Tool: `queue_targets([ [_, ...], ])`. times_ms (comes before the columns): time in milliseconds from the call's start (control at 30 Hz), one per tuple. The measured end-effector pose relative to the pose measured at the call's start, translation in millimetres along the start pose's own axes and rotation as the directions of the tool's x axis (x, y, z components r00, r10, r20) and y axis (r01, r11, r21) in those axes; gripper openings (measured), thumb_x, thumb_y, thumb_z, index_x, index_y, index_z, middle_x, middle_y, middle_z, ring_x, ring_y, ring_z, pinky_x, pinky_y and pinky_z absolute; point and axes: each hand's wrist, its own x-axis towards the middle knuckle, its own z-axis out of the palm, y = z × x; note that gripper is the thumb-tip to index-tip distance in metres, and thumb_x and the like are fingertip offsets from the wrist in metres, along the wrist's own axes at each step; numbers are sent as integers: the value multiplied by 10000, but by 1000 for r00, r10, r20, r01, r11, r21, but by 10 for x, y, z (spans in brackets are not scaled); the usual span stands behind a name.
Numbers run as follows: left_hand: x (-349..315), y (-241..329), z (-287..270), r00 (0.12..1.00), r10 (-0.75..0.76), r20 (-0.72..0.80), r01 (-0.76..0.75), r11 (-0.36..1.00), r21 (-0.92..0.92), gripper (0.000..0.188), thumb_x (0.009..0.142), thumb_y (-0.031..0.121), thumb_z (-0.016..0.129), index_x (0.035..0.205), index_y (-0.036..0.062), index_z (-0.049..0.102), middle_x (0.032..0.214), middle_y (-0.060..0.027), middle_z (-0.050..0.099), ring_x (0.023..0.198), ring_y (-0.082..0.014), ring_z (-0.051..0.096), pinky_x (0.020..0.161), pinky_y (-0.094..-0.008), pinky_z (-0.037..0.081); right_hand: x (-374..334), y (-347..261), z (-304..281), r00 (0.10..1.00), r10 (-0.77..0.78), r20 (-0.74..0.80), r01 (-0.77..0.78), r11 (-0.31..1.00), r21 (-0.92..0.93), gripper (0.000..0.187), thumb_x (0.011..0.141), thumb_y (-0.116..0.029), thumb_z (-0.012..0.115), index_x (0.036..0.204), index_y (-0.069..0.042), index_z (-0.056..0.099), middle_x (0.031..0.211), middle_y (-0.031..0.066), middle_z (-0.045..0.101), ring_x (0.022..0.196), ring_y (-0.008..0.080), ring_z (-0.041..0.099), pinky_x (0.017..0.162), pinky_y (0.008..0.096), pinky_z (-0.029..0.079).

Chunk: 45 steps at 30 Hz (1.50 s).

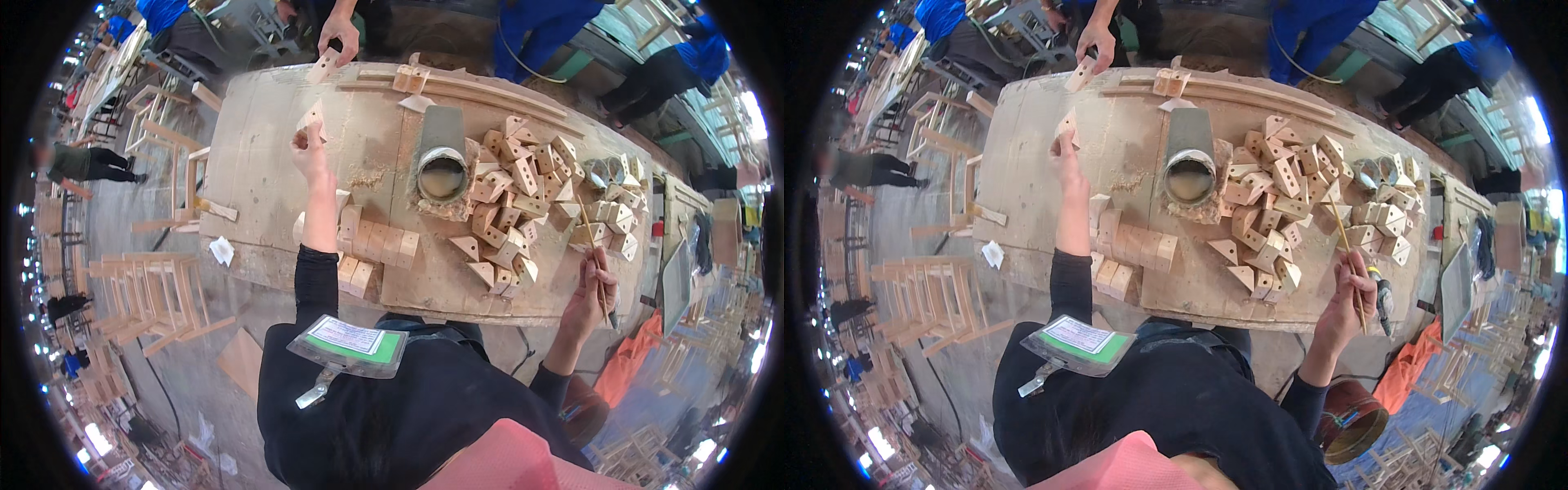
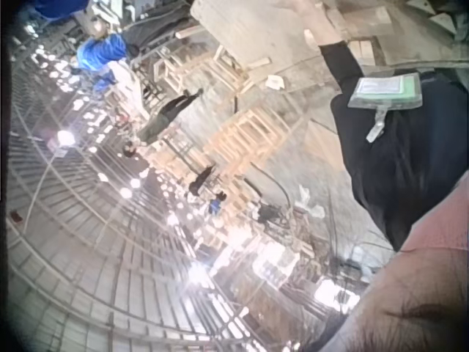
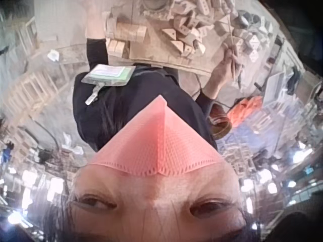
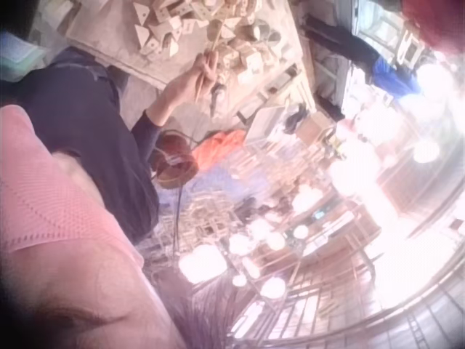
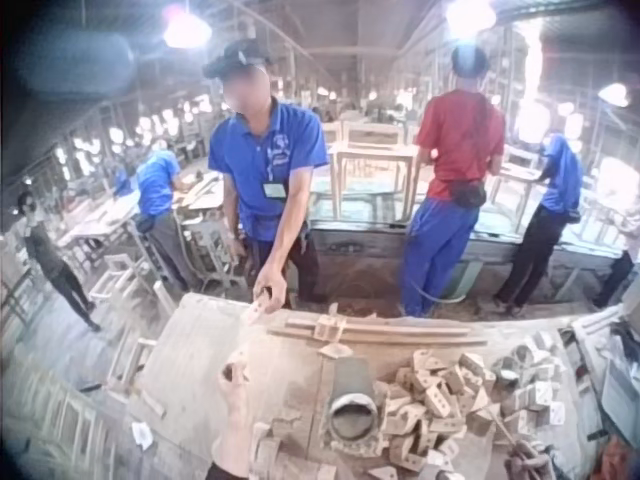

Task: The person repeatedly picks up small wooden blocks from a table, applies glue to their surfaces using a brush, and places them back on the table. The person also uses a handheld sander on some of the wooden pieces.

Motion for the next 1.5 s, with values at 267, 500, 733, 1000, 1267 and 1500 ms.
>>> queue_targets([
  [267,112,-214,-36,964,-113,240,-2,901,433,605,692,291,791,1110,-36,500,910,-82,596,782,-177,561,774,-303,455,78,183,-20,998,58,14,-57,998,-23,97,923,28,532,920,-47,592,1247,197,572,1131,280,585,967,337,496],
  [500,428,-767,747,951,139,277,-296,677,674,742,613,415,815,1096,-61,514,999,-195,618,950,-291,612,843,-388,480,74,166,55,998,64,-12,-65,995,-69,71,914,25,554,901,-43,569,1248,205,567,1133,290,582,960,363,492],
  [733,892,-893,1334,836,441,328,-528,478,703,785,585,441,801,1094,-72,496,1047,-225,567,1036,-369,525,916,-456,418,3,78,-37,996,56,-69,-65,990,-125,72,908,42,549,895,-27,566,1243,208,567,1127,297,583,952,361,496],
  [1000,841,-917,1392,858,336,387,-480,259,839,807,626,432,800,1189,-27,449,1154,-185,528,1129,-328,483,958,-439,401,-77,17,24,994,39,-98,-53,988,-143,84,901,52,549,896,-28,572,1240,215,563,1103,285,599,928,335,517],
  [1267,694,-636,1209,868,309,388,-475,288,832,882,650,502,759,1282,-9,416,1240,-198,448,1182,-361,432,963,-465,388,-62,4,110,995,37,-93,-49,990,-129,96,895,46,567,885,-49,571,1215,208,587,1084,269,612,900,328,512],
  [1500,752,-443,713,809,355,468,-587,460,666,805,694,513,739,1261,3,481,1258,-209,460,1195,-390,420,994,-487,361,-83,-30,109,994,25,-108,-33,997,-72,91,895,36,578,892,-55,578,1205,195,594,1072,254,617,899,323,512],
])
